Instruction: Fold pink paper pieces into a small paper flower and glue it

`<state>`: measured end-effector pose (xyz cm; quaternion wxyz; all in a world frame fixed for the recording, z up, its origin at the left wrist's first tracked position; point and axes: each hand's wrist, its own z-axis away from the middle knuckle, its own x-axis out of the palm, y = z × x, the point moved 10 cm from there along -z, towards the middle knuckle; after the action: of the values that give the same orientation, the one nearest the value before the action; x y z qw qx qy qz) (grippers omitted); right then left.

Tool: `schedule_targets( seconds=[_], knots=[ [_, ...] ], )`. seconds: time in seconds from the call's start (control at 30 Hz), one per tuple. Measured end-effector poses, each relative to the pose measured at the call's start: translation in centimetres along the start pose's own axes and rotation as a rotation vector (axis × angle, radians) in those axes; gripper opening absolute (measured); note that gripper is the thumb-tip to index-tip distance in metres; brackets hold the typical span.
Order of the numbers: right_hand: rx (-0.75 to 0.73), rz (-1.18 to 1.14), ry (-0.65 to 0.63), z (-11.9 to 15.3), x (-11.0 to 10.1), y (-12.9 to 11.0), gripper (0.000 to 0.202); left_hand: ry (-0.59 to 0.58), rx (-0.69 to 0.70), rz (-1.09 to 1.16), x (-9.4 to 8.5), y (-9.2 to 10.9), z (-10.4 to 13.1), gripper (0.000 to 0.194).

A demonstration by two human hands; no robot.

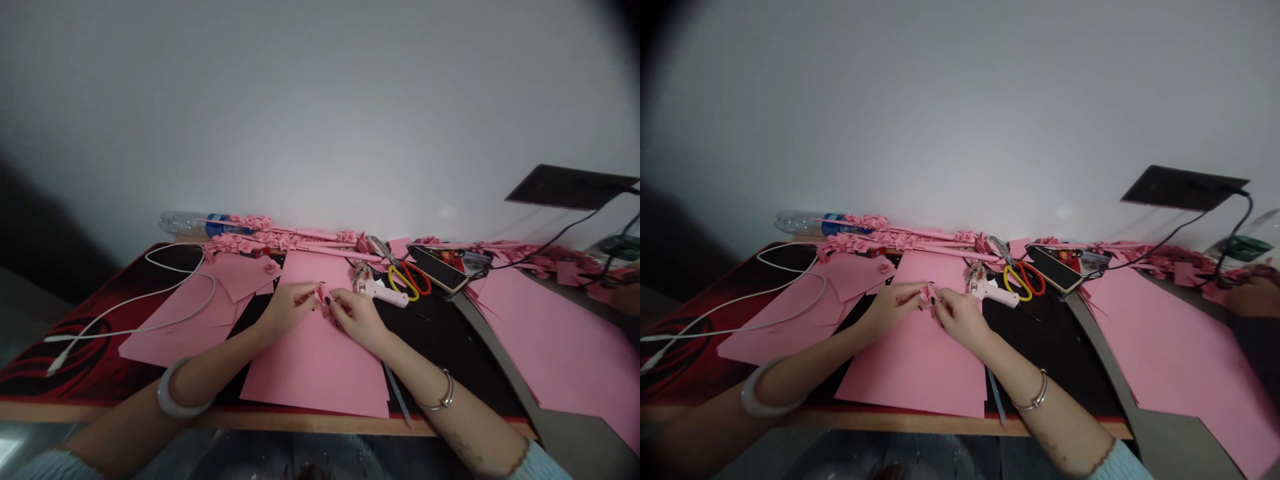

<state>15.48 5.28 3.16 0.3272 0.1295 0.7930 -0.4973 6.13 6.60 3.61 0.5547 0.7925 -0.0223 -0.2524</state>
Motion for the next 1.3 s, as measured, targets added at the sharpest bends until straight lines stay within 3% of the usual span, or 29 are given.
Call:
schedule_targets(
  seconds=[0.13,0.37,0.7,0.83,1.03,1.2,1.3],
  knots=[
    [-0.01,-0.019,-0.007,0.1,0.2,-0.1,0.018,-0.005,0.018,0.064,0.3,0.3,0.0,0.021],
    [-0.028,0.02,-0.006,0.2,0.5,-0.4,0.017,0.101,0.005,0.041,-0.6,-0.1,0.1,0.018],
    [-0.009,-0.049,0.003,0.3,0.5,-0.2,0.013,0.257,-0.108,0.124,-1.6,-2.6,0.3,0.021],
    [0.006,-0.087,-0.008,0.3,0.7,-0.2,0.012,0.296,-0.083,0.134,-2.0,-2.5,0.5,0.016],
    [0.043,-0.141,-0.022,0.3,0.8,0.0,0.014,0.269,-0.041,-0.028,-2.2,-1.2,0.6,0.012],
    [0.1,-0.234,0.04,0.1,0.1,0.7,0.022,0.204,-0.057,0.089,-1.6,-1.6,0.2,0.016],
    [0.122,-0.247,0.074,0.0,-0.4,1.2,0.025,0.143,-0.137,0.241,-0.9,-2.8,-0.2,0.026]
  ],
)
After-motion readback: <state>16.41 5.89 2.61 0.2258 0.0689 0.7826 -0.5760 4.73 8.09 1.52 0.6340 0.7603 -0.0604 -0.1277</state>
